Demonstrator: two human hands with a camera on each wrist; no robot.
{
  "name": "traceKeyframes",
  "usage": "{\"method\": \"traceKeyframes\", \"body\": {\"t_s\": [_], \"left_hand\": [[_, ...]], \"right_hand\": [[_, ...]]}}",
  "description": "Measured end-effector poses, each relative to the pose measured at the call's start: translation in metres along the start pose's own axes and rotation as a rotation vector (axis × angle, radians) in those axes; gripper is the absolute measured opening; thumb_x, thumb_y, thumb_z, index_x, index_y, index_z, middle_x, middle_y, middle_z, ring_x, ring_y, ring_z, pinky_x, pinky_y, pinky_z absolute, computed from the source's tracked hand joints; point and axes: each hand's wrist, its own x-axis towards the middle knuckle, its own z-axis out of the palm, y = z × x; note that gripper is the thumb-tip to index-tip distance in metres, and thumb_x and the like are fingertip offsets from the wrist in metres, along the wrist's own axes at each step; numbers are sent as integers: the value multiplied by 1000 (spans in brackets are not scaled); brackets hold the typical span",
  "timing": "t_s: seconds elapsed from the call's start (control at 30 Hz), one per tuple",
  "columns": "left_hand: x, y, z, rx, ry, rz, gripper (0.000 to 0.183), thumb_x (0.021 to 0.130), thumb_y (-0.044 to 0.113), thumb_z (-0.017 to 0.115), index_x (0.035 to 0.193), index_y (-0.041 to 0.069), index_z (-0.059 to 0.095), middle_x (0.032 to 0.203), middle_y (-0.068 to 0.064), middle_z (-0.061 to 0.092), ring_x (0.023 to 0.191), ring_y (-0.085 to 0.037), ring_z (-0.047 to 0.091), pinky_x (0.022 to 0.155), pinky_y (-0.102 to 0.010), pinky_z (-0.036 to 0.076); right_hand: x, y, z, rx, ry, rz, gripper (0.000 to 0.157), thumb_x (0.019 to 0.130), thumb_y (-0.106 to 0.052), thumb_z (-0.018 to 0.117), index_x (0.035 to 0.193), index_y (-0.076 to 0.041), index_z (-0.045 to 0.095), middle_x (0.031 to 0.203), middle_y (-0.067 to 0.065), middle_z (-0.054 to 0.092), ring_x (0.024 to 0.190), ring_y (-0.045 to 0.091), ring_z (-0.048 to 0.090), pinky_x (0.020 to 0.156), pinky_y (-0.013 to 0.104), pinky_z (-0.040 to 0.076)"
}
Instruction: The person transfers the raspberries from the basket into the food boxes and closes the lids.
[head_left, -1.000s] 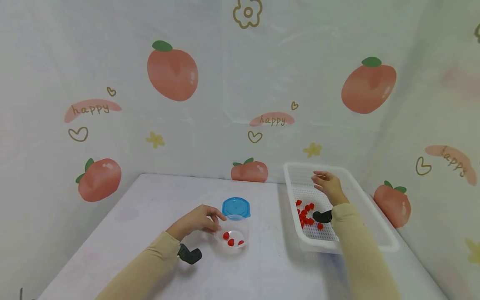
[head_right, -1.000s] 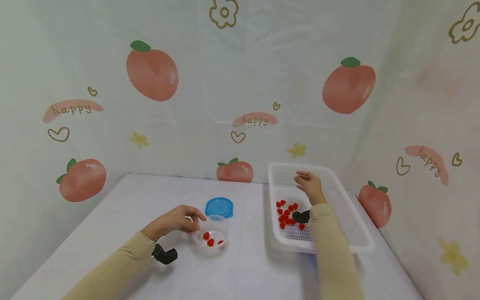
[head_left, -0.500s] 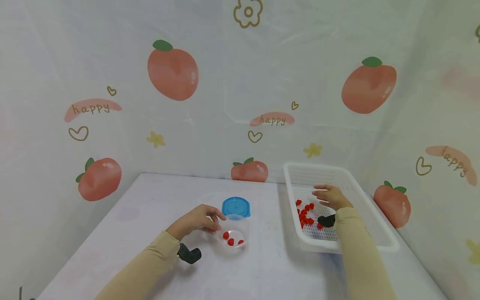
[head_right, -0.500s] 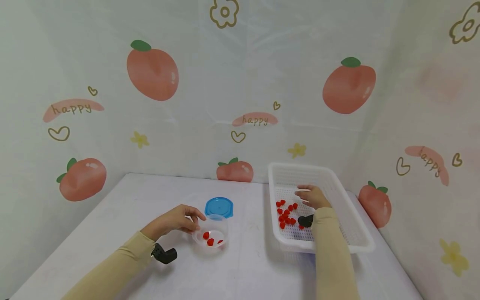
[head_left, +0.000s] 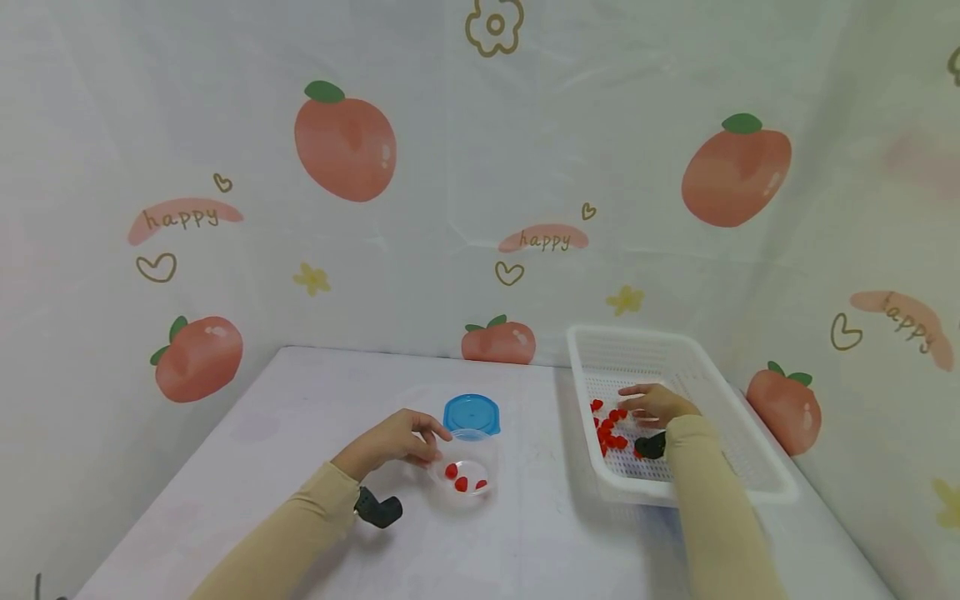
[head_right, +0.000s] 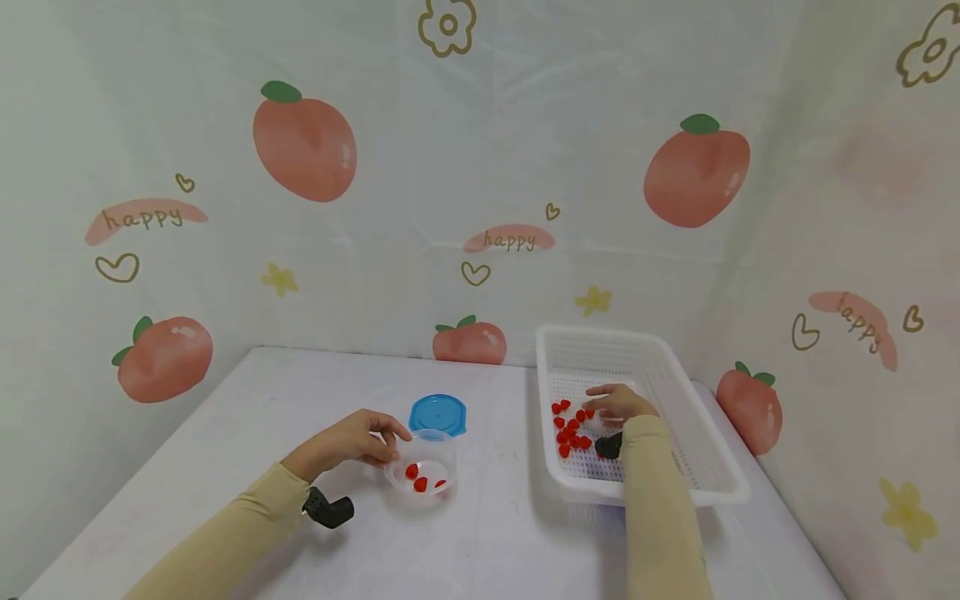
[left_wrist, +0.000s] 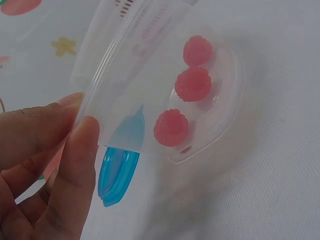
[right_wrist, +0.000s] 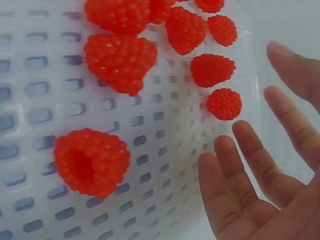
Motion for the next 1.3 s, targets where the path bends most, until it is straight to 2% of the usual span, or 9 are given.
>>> {"method": "traceKeyframes", "body": {"t_s": [0.13,0.37,0.5,0.7,0.83,1.13,1.3], "left_hand": [[0,-1,0,2,0,3,27,80,7,77,106,6,71,82,-7,58,64,-16,61,67,-28,59],[0,0,0,9,4,-7,26,81,7,76,106,6,71,82,-7,58,64,-16,61,67,-28,59],[0,1,1,19,8,-9,27,81,7,76,108,5,70,82,-7,58,65,-16,61,67,-28,59],[0,1,1,18,3,-6,28,81,6,75,109,3,70,82,-7,59,65,-16,61,68,-28,59],[0,1,1,19,3,-5,28,81,6,76,108,4,70,82,-7,59,65,-16,61,67,-28,59],[0,0,0,10,2,1,26,80,7,77,106,6,71,82,-7,59,64,-16,61,67,-28,59],[0,0,0,9,2,0,26,80,7,77,105,6,71,81,-7,59,64,-16,61,67,-28,59]], "right_hand": [[1,-1,2,-27,-11,20,56,90,-14,66,137,6,45,119,14,61,111,33,53,91,38,52],[1,-2,4,-73,7,34,52,87,-8,68,132,8,50,101,3,66,93,20,56,78,30,54],[1,-2,5,-124,20,37,47,86,-6,68,129,7,53,96,3,67,86,17,57,76,28,55],[-1,-3,9,-213,51,54,36,85,-7,68,119,4,62,99,10,68,86,18,58,75,29,54],[-3,-4,11,-225,70,67,27,84,-7,69,110,1,67,101,11,66,87,20,56,73,27,53],[-6,-6,14,-258,87,72,8,85,-5,69,92,-1,71,86,5,68,80,18,54,66,22,47],[-4,-6,14,-268,111,87,7,85,-6,70,90,-1,71,83,6,68,76,18,55,64,23,48]]}}
